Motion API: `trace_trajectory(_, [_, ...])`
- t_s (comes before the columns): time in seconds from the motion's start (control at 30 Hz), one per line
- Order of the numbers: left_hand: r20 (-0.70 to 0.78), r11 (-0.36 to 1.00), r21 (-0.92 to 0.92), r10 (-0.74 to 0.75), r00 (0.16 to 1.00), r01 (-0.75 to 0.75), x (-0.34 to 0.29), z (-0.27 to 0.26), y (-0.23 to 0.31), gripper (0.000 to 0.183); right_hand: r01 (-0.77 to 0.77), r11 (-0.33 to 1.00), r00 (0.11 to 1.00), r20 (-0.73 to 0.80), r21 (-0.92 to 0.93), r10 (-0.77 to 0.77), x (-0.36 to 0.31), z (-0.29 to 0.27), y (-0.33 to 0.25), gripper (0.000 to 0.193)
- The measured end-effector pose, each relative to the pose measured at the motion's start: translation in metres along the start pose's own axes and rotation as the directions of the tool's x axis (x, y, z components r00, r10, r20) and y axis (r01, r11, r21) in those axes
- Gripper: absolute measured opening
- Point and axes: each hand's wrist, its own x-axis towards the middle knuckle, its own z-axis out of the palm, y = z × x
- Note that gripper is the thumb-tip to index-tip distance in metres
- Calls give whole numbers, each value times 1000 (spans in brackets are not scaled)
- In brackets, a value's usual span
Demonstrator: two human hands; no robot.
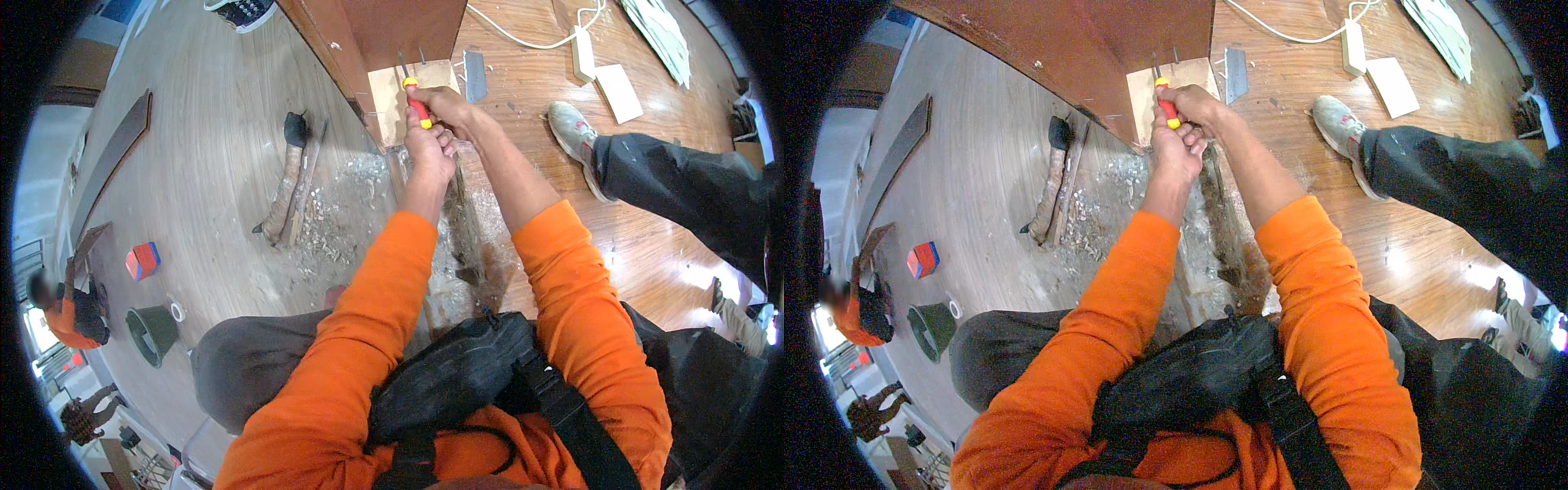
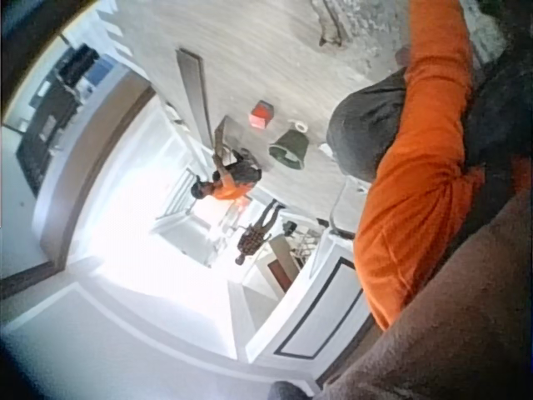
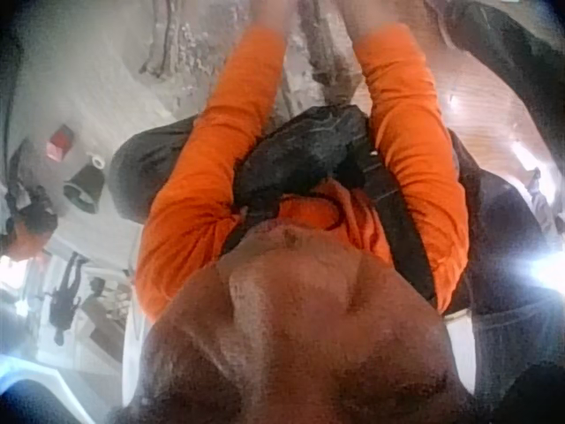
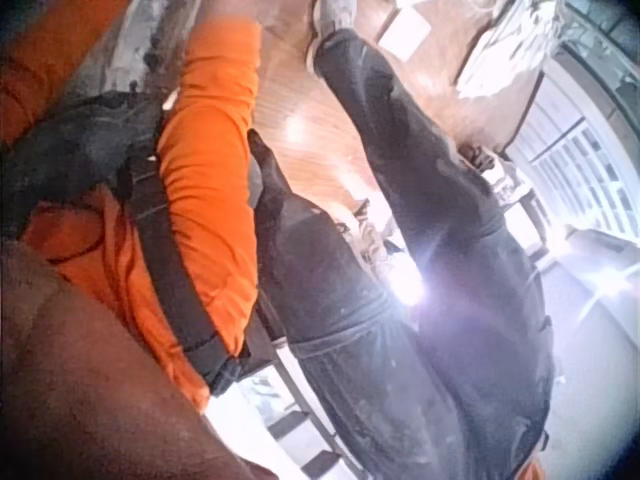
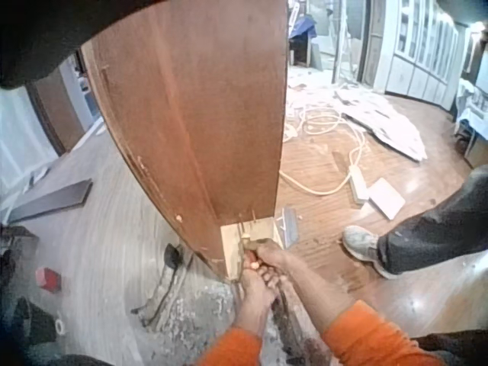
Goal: The person uses a screwdriver to fasten screws into a wooden cabinet frame. They are seated on the floor in a room with other workers and construction materials visible in the background.
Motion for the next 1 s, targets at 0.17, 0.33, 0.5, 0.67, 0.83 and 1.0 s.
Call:
trace_trajectory(0.17, [293,917,-266,-216,931,296,13,-31,2,51,-151,982,980,-144,-112,134,-12,16,-19,42])
trace_trajectory(0.33, [-155,993,118,35,987,-17,-4,5,-8,42,-19,671,894,-314,-741,-321,3,18,-4,55])
trace_trajectory(0.5, [-125,991,-131,-35,992,19,7,1,6,34,-6,1000,1000,-16,-19,6,-15,18,-19,39])
trace_trajectory(0.67, [159,927,-191,-294,942,321,17,-26,14,39,44,997,999,27,-67,-42,-4,-5,0,24])
trace_trajectory(0.83, [-367,964,260,151,918,-55,-3,-2,-8,44,172,817,868,-309,-550,-390,-10,23,-11,35])
trace_trajectory(1.0, [-387,952,293,200,900,-86,-5,9,-12,41,57,929,970,-200,-365,-138,-2,10,-8,37])
